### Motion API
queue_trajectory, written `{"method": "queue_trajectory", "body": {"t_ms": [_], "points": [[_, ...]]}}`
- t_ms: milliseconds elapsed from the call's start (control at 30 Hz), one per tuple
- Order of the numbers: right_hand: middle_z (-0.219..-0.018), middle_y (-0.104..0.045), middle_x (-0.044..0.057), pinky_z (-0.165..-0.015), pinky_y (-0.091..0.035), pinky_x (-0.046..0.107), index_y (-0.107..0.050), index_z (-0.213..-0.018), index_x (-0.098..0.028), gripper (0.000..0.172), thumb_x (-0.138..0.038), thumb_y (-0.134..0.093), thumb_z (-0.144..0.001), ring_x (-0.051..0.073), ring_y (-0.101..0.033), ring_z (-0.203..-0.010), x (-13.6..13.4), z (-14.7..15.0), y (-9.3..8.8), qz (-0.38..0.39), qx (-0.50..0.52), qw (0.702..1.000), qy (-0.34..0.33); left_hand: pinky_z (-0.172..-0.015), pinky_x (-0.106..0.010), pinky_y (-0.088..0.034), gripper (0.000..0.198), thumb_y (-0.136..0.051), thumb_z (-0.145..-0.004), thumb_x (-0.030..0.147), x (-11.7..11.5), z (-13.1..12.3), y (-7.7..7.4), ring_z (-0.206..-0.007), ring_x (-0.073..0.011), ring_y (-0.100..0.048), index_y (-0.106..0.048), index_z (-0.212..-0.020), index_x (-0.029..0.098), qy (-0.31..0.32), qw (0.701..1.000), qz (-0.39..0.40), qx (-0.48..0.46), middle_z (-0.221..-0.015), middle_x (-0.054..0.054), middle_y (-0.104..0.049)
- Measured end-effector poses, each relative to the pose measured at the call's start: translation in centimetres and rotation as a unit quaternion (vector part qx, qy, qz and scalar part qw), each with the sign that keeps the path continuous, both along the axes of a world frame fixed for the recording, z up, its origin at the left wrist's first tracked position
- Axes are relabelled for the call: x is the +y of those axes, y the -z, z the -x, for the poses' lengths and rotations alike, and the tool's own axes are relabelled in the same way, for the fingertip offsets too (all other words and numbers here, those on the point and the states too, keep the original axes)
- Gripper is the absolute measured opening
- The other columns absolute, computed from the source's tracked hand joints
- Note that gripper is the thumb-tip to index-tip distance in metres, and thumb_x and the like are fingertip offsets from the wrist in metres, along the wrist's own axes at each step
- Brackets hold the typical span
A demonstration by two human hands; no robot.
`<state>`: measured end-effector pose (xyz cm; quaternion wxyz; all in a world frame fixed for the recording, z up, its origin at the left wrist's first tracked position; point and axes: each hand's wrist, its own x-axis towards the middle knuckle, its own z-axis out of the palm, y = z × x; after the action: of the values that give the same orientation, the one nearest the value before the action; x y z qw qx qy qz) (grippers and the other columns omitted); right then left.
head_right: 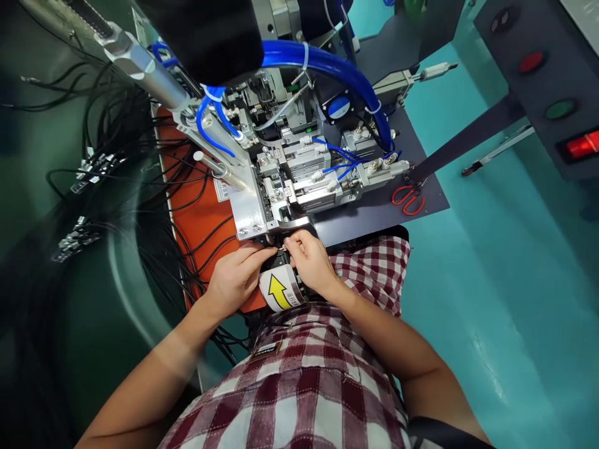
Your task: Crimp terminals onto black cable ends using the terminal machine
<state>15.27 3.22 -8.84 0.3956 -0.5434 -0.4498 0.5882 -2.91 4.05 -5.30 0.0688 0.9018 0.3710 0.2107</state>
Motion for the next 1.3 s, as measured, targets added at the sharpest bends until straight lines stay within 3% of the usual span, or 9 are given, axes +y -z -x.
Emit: {"method": "queue_trajectory", "body": {"t_ms": [67,167,367,500,833,1000,1100,1200,1300], "points": [[-0.054,-0.05,-0.006,-0.051,-0.036,0.024,-0.049,-0.076,-0.02,0.029,-0.044,-0.051,-0.092,0.01,-0.045,-0.049,0.1,0.0,0.0,-0.006,-0.015,1.0,-0.005,-0.067,-0.028,-0.054,0.029,-0.041,-0.09,0.006,0.0,0.1,0.1,-0.081,-0.0189,-0.066,-0.066,-0.107,0.01,0.0,1.0,0.014,-0.003,-0.092,-0.012,-0.069],[-0.052,-0.047,-0.007,-0.049,-0.035,0.024,-0.049,-0.076,-0.02,0.031,-0.049,-0.053,-0.089,0.01,-0.043,-0.047,0.2,0.0,0.1,0.045,0.056,0.997,0.001,-0.067,-0.029,-0.051,0.03,-0.041,-0.091,0.007,-0.3,0.0,-0.1,-0.081,-0.0188,-0.063,-0.066,-0.107,0.012,-0.008,1.0,0.016,0.01,-0.093,-0.011,-0.068],[-0.052,-0.046,-0.007,-0.048,-0.033,0.023,-0.049,-0.077,-0.02,0.037,-0.056,-0.057,-0.084,0.009,-0.039,-0.048,0.3,0.2,0.4,0.076,0.11,0.991,-0.008,-0.067,-0.036,-0.045,0.036,-0.047,-0.087,0.01,-1.9,-0.7,-1.0,-0.08,-0.0243,-0.053,-0.061,-0.12,0.015,-0.073,0.988,0.017,0.135,-0.097,-0.013,-0.062],[-0.053,-0.046,-0.008,-0.05,-0.033,0.024,-0.049,-0.076,-0.02,0.036,-0.054,-0.055,-0.086,0.009,-0.041,-0.049,0.2,0.0,0.5,0.052,0.107,0.993,-0.008,-0.072,-0.032,-0.049,0.037,-0.041,-0.088,0.006,-2.0,-1.3,-1.3,-0.084,-0.0218,-0.053,-0.059,-0.119,0.012,-0.083,0.991,0.075,0.079,-0.096,-0.011,-0.062],[-0.055,-0.044,-0.008,-0.051,-0.033,0.025,-0.048,-0.078,-0.021,0.032,-0.05,-0.052,-0.09,0.01,-0.043,-0.05,0.0,0.5,1.1,0.012,0.078,0.997,0.019,-0.076,-0.033,-0.051,0.034,-0.041,-0.091,0.009,-2.6,-2.2,-0.7,-0.09,-0.0214,-0.058,-0.058,-0.12,0.016,-0.122,0.988,0.08,0.05,-0.104,-0.011,-0.063],[-0.056,-0.04,-0.008,-0.048,-0.029,0.025,-0.046,-0.075,-0.021,0.034,-0.052,-0.056,-0.086,0.009,-0.038,-0.048,0.1,0.7,1.4,0.03,0.121,0.992,0.024,-0.078,-0.035,-0.051,0.035,-0.04,-0.09,0.007,-2.7,-2.6,-0.3,-0.091,-0.0224,-0.057,-0.059,-0.118,0.014,-0.134,0.987,0.073,0.051,-0.102,-0.013,-0.062],[-0.055,-0.038,-0.009,-0.047,-0.028,0.024,-0.046,-0.074,-0.021,0.036,-0.054,-0.057,-0.084,0.009,-0.035,-0.048,0.3,0.7,1.3,0.037,0.123,0.992,0.022,-0.078,-0.034,-0.052,0.032,-0.041,-0.091,0.009,-2.6,-2.4,0.0,-0.091,-0.0206,-0.057,-0.061,-0.115,0.017,-0.139,0.985,0.099,-0.006,-0.099,-0.01,-0.06],[-0.056,-0.038,-0.009,-0.048,-0.028,0.024,-0.046,-0.074,-0.021,0.036,-0.054,-0.058,-0.083,0.008,-0.035,-0.048,0.4,0.5,1.2,0.032,0.121,0.992,0.019,-0.09,-0.037,-0.051,0.035,-0.039,-0.093,0.011,-4.0,-1.5,0.0,-0.105,-0.0204,-0.055,-0.056,-0.123,0.018,-0.177,0.974,0.119,-0.075,-0.109,-0.011,-0.057],[-0.06,-0.04,-0.008,-0.049,-0.029,0.024,-0.047,-0.075,-0.021,0.036,-0.054,-0.059,-0.082,0.008,-0.036,-0.05,0.4,0.5,1.2,0.035,0.126,0.991,0.018,-0.099,-0.044,-0.046,0.043,-0.04,-0.095,0.013,-6.5,-0.3,-0.2,-0.116,-0.0244,-0.05,-0.045,-0.137,0.018,-0.243,0.963,0.11,-0.024,-0.124,-0.015,-0.052]]}}
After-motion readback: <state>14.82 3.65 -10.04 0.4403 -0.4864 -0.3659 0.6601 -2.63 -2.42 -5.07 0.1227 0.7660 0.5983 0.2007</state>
